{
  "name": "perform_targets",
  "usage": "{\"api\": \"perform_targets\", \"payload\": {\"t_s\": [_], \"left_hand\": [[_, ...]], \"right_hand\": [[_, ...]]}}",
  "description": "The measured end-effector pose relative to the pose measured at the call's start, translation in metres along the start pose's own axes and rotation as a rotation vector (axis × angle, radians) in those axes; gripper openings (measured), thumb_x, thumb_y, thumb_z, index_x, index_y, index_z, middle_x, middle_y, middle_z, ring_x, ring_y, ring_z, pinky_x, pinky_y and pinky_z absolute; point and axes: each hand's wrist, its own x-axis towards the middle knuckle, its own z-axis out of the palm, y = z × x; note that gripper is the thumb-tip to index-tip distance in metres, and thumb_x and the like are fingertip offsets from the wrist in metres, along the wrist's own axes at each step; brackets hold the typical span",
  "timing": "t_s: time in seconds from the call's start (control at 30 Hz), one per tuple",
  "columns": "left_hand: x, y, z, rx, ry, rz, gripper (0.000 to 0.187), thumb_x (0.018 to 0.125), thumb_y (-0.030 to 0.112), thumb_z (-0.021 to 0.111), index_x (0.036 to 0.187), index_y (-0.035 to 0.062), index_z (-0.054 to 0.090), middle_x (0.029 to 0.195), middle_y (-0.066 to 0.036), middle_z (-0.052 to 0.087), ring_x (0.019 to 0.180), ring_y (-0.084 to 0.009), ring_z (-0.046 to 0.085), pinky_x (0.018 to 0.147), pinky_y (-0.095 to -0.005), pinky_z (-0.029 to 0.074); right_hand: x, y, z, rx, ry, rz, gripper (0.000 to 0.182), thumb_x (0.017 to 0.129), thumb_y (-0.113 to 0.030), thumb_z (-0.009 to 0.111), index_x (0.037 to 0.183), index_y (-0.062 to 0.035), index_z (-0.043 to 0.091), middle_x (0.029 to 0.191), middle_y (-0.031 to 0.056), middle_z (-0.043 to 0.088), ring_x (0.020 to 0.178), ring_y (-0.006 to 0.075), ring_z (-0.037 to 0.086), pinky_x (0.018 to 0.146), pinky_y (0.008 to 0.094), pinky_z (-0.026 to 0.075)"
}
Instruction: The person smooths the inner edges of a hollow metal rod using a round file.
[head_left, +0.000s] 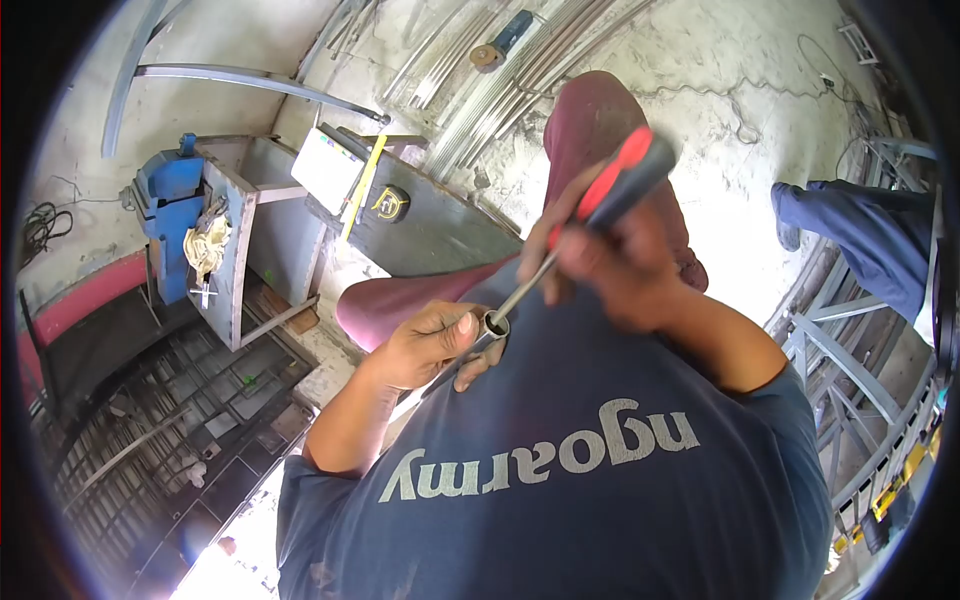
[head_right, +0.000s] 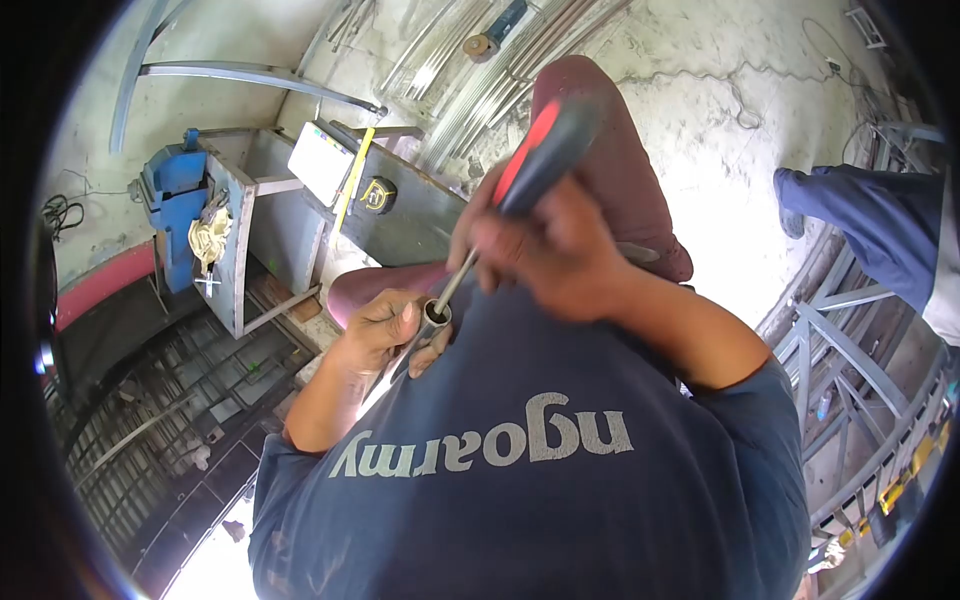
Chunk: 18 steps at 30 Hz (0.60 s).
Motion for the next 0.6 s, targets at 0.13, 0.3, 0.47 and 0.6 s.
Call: {"api": "perform_targets", "payload": {"t_s": [0.13, 0.3, 0.47, 0.6], "left_hand": [[-0.003, -0.007, -0.015, -0.065, -0.097, -0.050, 0.070, 0.112, 0.062, 0.044, 0.114, -0.0045, 0.065, 0.077, -0.008, 0.058, 0.056, -0.0118, 0.053, 0.055, -0.0270, 0.048], [-0.002, -0.007, -0.016, -0.054, -0.118, -0.031, 0.067, 0.114, 0.058, 0.044, 0.116, -0.0058, 0.065, 0.078, -0.010, 0.061, 0.055, -0.0113, 0.052, 0.055, -0.0251, 0.043], [-0.004, -0.006, -0.006, -0.015, -0.008, 0.082, 0.052, 0.116, 0.041, 0.047, 0.123, -0.0076, 0.064, 0.084, -0.013, 0.068, 0.056, -0.0100, 0.053, 0.056, -0.0238, 0.040], [-0.007, -0.003, 0.013, 0.322, 0.228, 0.220, 0.033, 0.113, 0.025, 0.057, 0.123, -0.0059, 0.064, 0.087, -0.009, 0.073, 0.062, -0.0061, 0.053, 0.058, -0.0244, 0.041]], "right_hand": [[0.013, -0.009, -0.024, 0.114, 0.230, 0.089, 0.032, 0.109, -0.033, 0.061, 0.111, -0.0020, 0.054, 0.093, 0.0181, 0.076, 0.064, 0.0188, 0.069, 0.057, 0.0301, 0.056], [0.007, -0.008, -0.007, -0.066, 0.069, 0.048, 0.029, 0.111, -0.031, 0.057, 0.111, -0.0013, 0.055, 0.093, 0.0171, 0.076, 0.065, 0.0166, 0.069, 0.058, 0.0284, 0.055], [0.000, 0.000, -0.012, -0.087, 0.040, 0.035, 0.030, 0.112, -0.031, 0.056, 0.111, -0.0007, 0.057, 0.094, 0.0155, 0.076, 0.067, 0.0151, 0.069, 0.059, 0.0269, 0.055], [0.000, -0.003, -0.018, -0.030, 0.080, 0.076, 0.026, 0.112, -0.028, 0.057, 0.111, -0.0022, 0.056, 0.097, 0.0158, 0.076, 0.068, 0.0149, 0.068, 0.061, 0.0287, 0.056]]}}
